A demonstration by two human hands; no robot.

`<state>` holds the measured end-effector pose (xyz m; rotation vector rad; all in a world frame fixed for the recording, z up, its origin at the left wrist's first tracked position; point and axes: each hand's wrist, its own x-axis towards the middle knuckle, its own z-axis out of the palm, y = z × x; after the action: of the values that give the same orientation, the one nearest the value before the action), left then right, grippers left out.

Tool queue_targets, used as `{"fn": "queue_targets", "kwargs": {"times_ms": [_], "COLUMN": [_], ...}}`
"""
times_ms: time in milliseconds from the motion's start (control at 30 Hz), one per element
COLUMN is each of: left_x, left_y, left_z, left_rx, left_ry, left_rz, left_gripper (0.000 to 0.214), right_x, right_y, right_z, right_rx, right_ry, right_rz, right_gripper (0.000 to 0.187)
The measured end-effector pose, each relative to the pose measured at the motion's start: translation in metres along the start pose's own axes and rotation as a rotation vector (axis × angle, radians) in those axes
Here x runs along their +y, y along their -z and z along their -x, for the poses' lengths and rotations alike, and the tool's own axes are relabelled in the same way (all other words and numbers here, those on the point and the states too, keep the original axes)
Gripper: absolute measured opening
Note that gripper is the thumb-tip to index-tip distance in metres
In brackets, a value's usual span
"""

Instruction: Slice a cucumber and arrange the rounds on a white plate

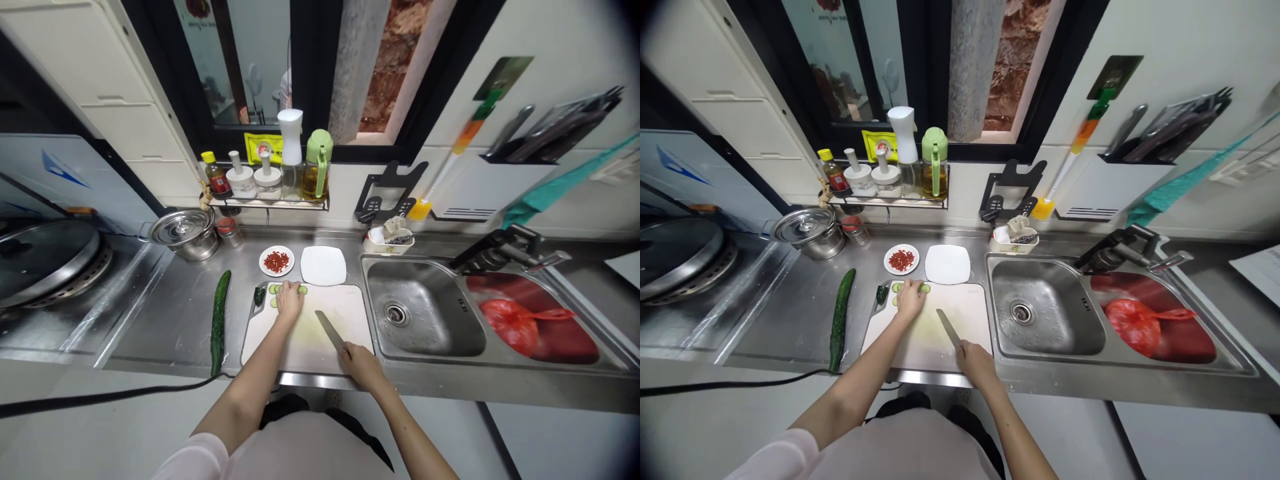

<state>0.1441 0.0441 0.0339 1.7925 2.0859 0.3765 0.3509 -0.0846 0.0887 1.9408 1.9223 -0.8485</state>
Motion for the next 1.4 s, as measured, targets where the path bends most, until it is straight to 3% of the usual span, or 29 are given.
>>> {"fn": "queue_targets", "kwargs": {"times_ms": [200, 700, 867, 1167, 1400], "left_x": [0.007, 0.02, 0.017, -0.023, -0.026], "left_y": [-0.005, 0.002, 0.009, 0.008, 0.011], "left_z": [-0.007, -0.015, -0.001, 0.051, 0.069], "left_rx": [-0.053, -0.086, -0.117, -0.142, -0.106], "left_ry": [-0.022, -0.046, 0.018, 0.175, 0.12], "left_rz": [-0.119, -0.097, 0.041, 0.229, 0.086], "left_gripper": [0.033, 0.024, 0.021, 0.022, 0.027], "right_x": [0.002, 0.003, 0.003, 0.004, -0.014], "right_y": [-0.005, -0.004, -0.004, -0.005, -0.004], "right_z": [-0.001, -0.001, 0.0, -0.004, 0.002], "right_rx": [-0.004, -0.009, 0.008, 0.008, 0.049], "right_ry": [-0.008, -0.03, -0.014, -0.007, 0.05], "right_rz": [-0.064, -0.122, -0.1, -0.076, 0.051], "right_gripper": [0.034, 0.035, 0.032, 0.033, 0.033]}}
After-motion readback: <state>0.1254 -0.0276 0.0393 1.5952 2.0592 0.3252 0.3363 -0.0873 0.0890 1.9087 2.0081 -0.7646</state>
